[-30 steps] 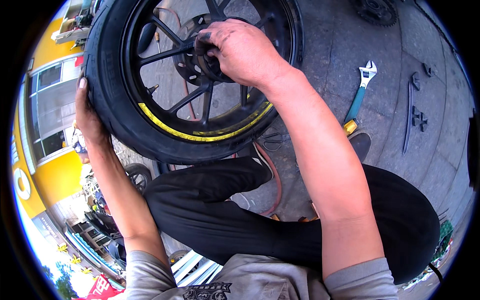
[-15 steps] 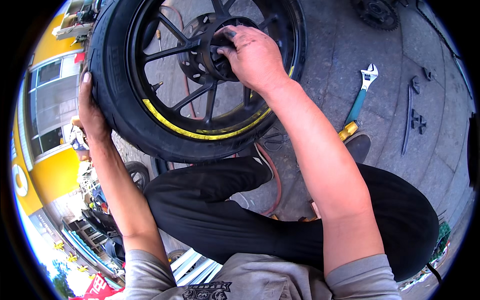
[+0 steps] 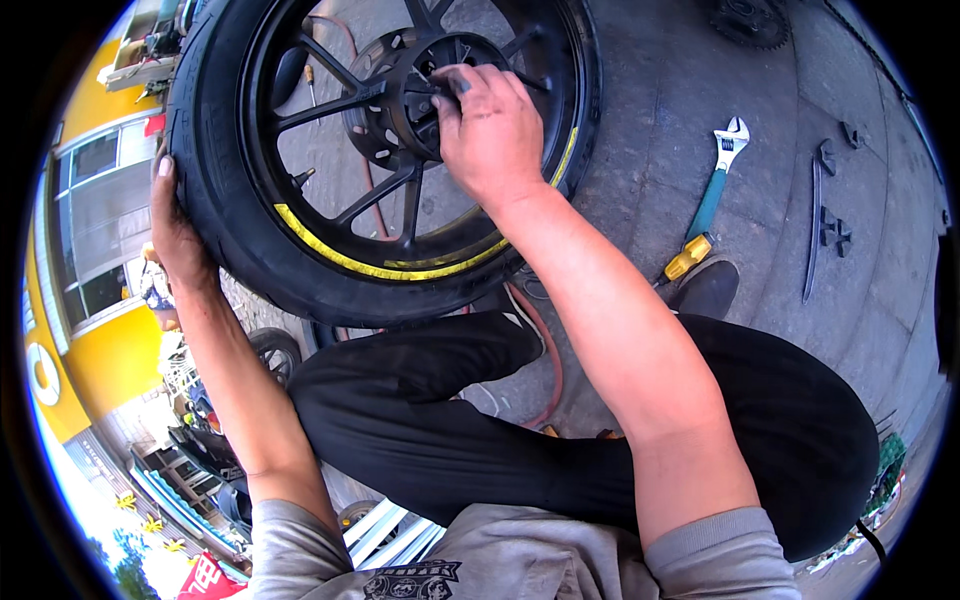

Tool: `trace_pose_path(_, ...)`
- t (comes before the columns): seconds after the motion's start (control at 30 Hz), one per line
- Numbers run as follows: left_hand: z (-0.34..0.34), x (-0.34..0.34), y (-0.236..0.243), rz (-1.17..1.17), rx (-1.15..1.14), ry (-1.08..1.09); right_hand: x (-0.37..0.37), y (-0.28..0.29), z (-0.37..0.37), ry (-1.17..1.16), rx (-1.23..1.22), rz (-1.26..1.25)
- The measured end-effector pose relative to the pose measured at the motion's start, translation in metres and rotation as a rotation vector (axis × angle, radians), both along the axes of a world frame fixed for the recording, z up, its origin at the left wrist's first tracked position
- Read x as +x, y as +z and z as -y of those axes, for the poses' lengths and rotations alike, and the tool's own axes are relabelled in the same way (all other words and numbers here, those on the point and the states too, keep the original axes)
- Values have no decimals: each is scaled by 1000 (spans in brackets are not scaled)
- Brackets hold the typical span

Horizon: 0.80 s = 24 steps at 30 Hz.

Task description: The person cleans and reassembles parts of a motorcycle rear wheel hub, placing rubber dampers into the hub before fitting a sprocket assembly.

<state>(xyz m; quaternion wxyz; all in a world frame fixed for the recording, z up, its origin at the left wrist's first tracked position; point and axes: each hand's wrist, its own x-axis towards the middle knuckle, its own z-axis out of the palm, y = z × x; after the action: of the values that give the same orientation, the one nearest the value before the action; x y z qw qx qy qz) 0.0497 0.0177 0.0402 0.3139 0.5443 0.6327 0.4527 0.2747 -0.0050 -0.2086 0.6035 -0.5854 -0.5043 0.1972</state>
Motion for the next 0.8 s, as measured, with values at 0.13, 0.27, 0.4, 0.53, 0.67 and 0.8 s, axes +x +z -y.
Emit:
trace_pose_path(0.13, -1, -4, 3, -47, 6, -30, -10, -13, 34, -30, 43, 139)
trace_pose_path(0.27, -3, -2, 1, -23, 1, -50, -24, -12, 46, -46, -40, 217)
trace_pose_path(0.4, -4, -6, 3, -91, -3, -17, -13, 7, 33, -35, -59, 202)
trace_pose_path(0.53, -2, -4, 7, 27, -87, 4, -15, 13, 40, -49, -53, 224)
trace_pose_path(0.67, 1, -13, 17, -5, -57, 61, -24, 12, 55, 49, 20, 111)
trace_pose_path(0.8, -1, 4, 1, -71, -70, 109, -24, 2, 58, 30, 6, 81)
